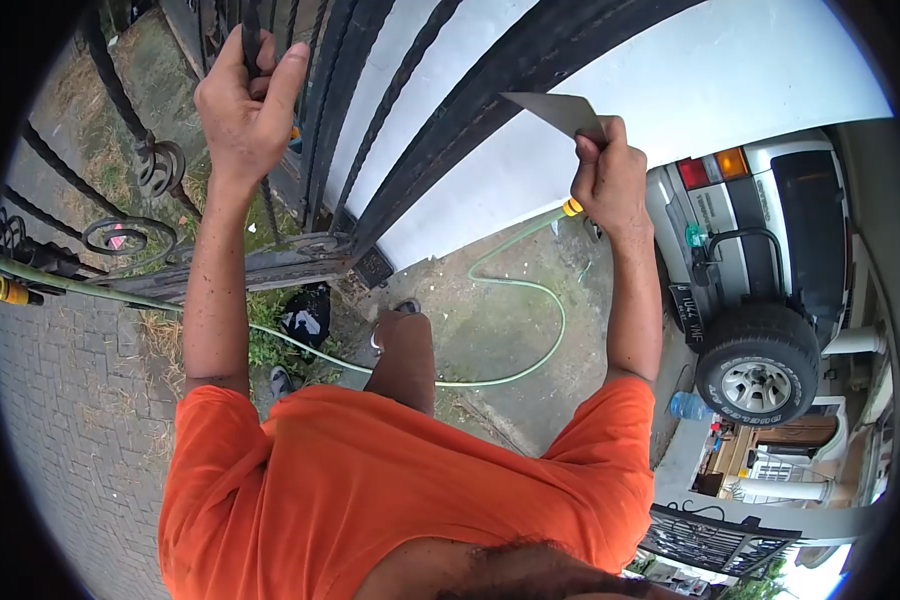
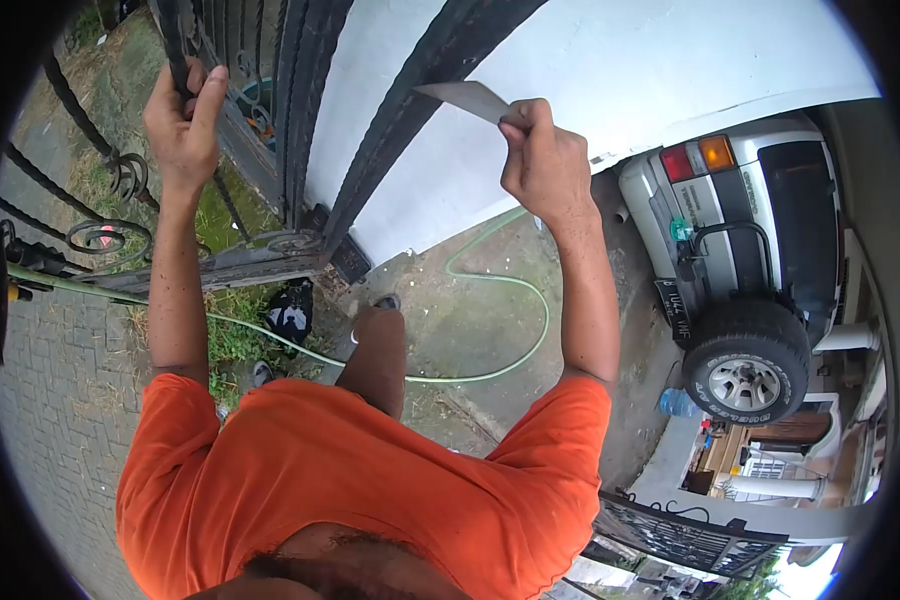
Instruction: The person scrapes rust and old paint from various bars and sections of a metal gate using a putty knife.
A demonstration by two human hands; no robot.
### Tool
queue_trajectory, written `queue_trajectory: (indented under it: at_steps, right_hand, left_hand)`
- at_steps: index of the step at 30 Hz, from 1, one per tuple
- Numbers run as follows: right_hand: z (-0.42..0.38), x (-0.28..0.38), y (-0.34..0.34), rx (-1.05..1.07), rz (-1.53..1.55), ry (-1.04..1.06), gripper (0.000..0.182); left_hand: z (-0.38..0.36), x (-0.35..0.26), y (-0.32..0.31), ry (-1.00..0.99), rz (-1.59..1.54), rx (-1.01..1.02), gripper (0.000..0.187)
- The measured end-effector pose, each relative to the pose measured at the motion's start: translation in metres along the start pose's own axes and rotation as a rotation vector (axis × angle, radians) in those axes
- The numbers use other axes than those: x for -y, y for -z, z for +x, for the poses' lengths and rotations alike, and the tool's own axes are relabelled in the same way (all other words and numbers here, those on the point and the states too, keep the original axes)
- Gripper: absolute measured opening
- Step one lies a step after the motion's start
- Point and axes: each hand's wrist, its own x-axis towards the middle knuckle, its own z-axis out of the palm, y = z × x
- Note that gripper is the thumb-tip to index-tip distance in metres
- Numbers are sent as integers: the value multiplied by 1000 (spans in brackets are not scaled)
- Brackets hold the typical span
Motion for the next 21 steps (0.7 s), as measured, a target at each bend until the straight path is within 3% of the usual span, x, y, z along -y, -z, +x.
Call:
queue_trajectory:
  at_steps: [1,4,5,7,9,11,13,14,15,16,17,19,20,21]
  right_hand:
    - [-3,1,1,64,-80,32,16]
    - [13,-12,20,-233,10,-172,16]
    - [15,-16,20,-264,23,-155,17]
    - [7,-22,5,-79,-43,132,19]
    - [4,-21,4,38,-155,182,19]
    - [11,-26,17,-236,-18,-43,17]
    - [7,-22,4,-163,-51,22,16]
    - [2,-17,-8,-106,-81,84,16]
    - [-1,-9,-20,-55,-109,152,15]
    - [-7,4,-29,219,-294,204,15]
    - [-9,12,-32,245,-319,211,13]
    - [-1,0,-27,-197,-109,140,17]
    - [8,8,-15,-386,-90,-139,18]
    - [7,12,-16,-371,-92,-132,18]
  left_hand:
    - [1,-1,0,-2,-4,0,24]
    - [-3,0,0,0,13,11,21]
    - [-4,2,-1,9,18,1,21]
    - [-3,8,1,-13,-45,17,21]
    - [-3,6,0,-23,-6,-4,22]
    - [-3,3,-2,-23,23,-11,23]
    - [-3,-3,-1,-45,159,-30,22]
    - [-1,-21,1,111,75,20,17]
    - [0,-20,0,125,77,11,17]
    - [3,-14,-1,16,100,-11,21]
    - [5,-15,0,-94,125,-32,26]
    - [6,-26,3,-37,127,-12,26]
    - [6,-30,0,-22,90,-37,27]
    - [4,-32,0,-1,48,-58,27]
